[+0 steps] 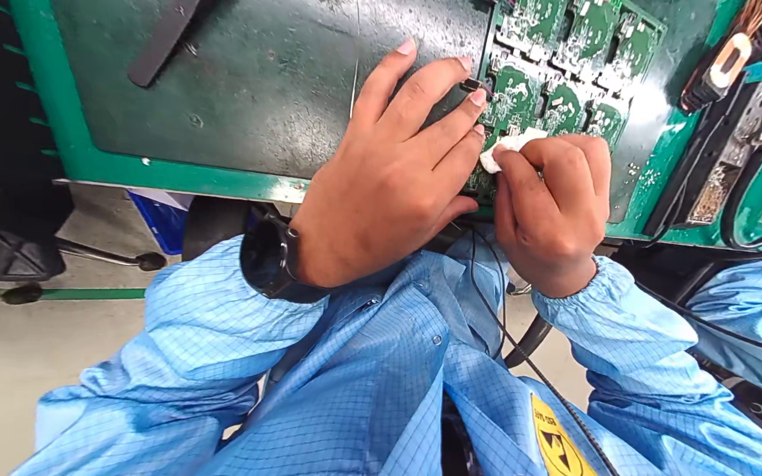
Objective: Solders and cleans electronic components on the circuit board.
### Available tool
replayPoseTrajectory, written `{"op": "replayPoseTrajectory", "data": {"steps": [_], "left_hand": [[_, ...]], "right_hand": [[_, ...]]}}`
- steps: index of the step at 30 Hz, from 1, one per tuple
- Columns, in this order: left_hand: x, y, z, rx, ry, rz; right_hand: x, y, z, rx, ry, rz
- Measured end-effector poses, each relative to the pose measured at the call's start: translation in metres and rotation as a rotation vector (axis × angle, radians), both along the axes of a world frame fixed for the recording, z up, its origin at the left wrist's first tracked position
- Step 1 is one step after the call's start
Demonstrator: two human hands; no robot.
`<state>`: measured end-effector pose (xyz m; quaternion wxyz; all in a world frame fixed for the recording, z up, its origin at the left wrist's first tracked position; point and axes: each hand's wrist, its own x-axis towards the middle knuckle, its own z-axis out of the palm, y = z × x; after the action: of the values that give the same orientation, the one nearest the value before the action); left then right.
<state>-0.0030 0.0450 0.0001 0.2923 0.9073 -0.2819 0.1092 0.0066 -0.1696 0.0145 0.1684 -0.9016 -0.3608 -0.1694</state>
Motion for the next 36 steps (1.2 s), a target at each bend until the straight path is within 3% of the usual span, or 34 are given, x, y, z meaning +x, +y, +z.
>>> {"op": "replayPoseTrajectory", "data": {"steps": [12, 17, 25, 28, 36], "left_hand": [[0.001, 0.0, 0.001, -0.025, 0.007, 0.001], [0.001, -0.001, 0.001, -0.034, 0.005, 0.008], [0.0, 0.0, 0.001, -0.021, -0.012, 0.006], [0.001, 0.0, 0.001, -0.004, -0.013, -0.004], [0.001, 0.001, 0.001, 0.001, -0.012, -0.008]], "right_hand": [[0.004, 0.0, 0.002, -0.03, 0.057, 0.043], [0.004, -0.009, 0.01, -0.093, 0.087, 0.167], [0.014, -0.009, 0.011, -0.171, 0.039, 0.176], [0.01, -0.015, 0.022, -0.236, 0.066, 0.088], [-0.012, -0.016, 0.017, -0.096, 0.125, 0.036]]}}
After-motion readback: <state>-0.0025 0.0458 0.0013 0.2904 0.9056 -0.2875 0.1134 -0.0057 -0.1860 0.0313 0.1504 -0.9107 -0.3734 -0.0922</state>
